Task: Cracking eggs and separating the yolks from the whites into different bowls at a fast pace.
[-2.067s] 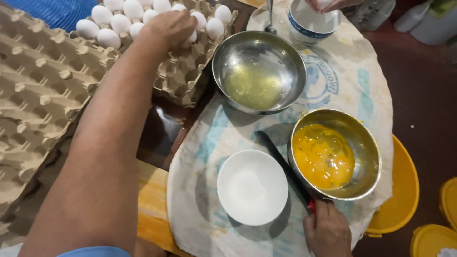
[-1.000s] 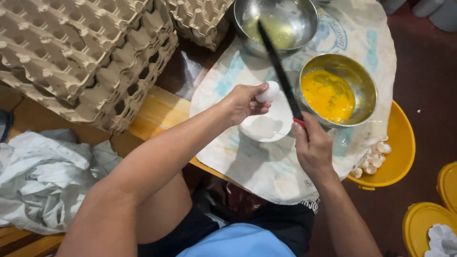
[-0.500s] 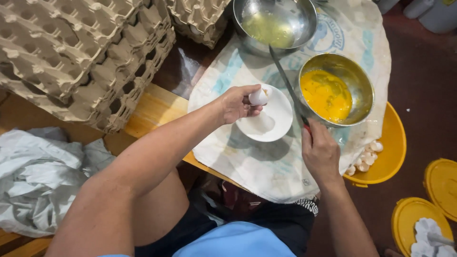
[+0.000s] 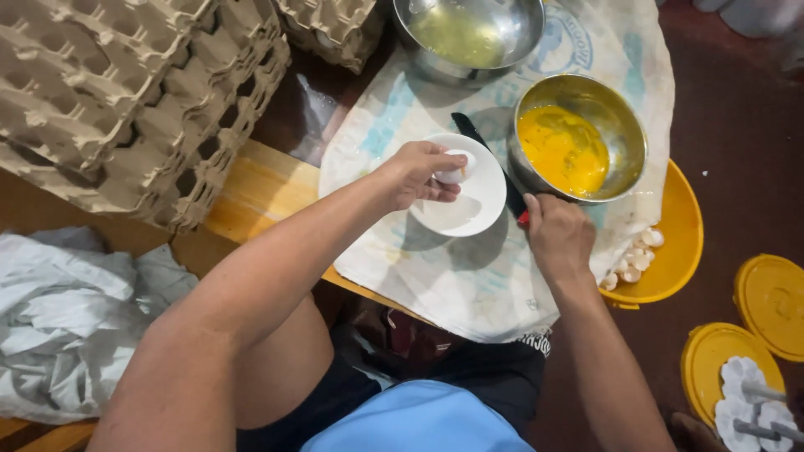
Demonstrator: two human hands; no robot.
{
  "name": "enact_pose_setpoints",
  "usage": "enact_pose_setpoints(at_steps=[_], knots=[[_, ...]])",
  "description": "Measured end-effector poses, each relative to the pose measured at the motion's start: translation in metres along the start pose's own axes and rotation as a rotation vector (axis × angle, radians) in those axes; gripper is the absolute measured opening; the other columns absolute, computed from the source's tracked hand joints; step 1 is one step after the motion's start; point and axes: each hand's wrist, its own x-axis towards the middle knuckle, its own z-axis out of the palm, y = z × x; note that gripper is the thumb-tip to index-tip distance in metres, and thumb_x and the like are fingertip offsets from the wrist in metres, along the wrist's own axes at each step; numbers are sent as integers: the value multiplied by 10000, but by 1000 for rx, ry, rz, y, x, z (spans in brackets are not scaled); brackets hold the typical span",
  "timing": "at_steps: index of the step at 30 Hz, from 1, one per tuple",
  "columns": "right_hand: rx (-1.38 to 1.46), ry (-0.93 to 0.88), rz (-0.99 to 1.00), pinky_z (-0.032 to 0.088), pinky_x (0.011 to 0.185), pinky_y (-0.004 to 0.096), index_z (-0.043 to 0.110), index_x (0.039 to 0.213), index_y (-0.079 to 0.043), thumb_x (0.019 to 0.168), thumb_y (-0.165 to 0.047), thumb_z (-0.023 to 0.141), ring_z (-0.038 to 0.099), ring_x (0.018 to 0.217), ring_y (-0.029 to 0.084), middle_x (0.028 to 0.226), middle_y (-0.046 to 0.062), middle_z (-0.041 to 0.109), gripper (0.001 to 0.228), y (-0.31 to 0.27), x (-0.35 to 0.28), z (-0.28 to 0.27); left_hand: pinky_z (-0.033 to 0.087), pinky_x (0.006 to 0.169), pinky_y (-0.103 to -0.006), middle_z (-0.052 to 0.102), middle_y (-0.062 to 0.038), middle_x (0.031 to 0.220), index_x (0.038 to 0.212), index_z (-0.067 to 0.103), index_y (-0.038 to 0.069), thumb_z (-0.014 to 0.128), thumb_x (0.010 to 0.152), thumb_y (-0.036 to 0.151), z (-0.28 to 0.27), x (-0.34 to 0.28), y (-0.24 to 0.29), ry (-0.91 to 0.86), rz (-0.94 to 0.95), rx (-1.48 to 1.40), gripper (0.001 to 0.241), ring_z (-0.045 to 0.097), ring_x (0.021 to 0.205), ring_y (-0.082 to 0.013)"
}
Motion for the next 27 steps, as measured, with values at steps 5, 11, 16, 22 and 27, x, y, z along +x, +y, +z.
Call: enact_pose_setpoints(at_steps=[5, 11, 16, 22, 27], knots=[[136, -45, 54, 570, 628, 424, 749, 916, -118, 1146, -367, 589, 710, 675, 324, 701, 99, 685, 374, -9, 14, -5, 669, 776, -531, 641, -295, 990, 1356, 509, -113, 874, 807, 227, 8, -4, -2, -14, 32, -20, 742, 741, 865, -398], [240, -119, 58, 570, 688, 436, 744, 1007, -40, 1147, -258, 591, 728, 757, 351, 778, 158, 710, 301, -21, 37, -23, 686, 733, -482, 658, -291, 952, 1322, 542, -131, 842, 845, 229, 14, -1, -4, -30, 37, -17, 669, 755, 806, -359], [362, -72, 30, 570, 801, 423, 732, 1164, -6, 1161, -246, 595, 723, 877, 340, 910, 183, 723, 276, -56, 60, -69, 694, 703, -450, 661, -285, 875, 1313, 548, -150, 816, 861, 244, 17, 3, -1, -35, 58, 4, 657, 747, 733, -332], [1165, -454, 263, 642, 629, 308, 682, 1301, -46, 949, -124, 758, 665, 733, 163, 1039, 163, 717, 368, -74, 82, -63, 693, 646, -495, 691, -319, 898, 1311, 603, -119, 791, 898, 168, 20, 12, -5, -47, 62, 46, 537, 764, 707, -373], [1205, -470, 308, 658, 550, 370, 721, 1207, 9, 863, -31, 836, 730, 660, 227, 953, 255, 728, 365, -96, 86, -81, 695, 599, -474, 686, -300, 948, 1390, 579, -56, 656, 976, 112, 16, 6, -10, -12, 115, 136, 453, 762, 694, -387]])
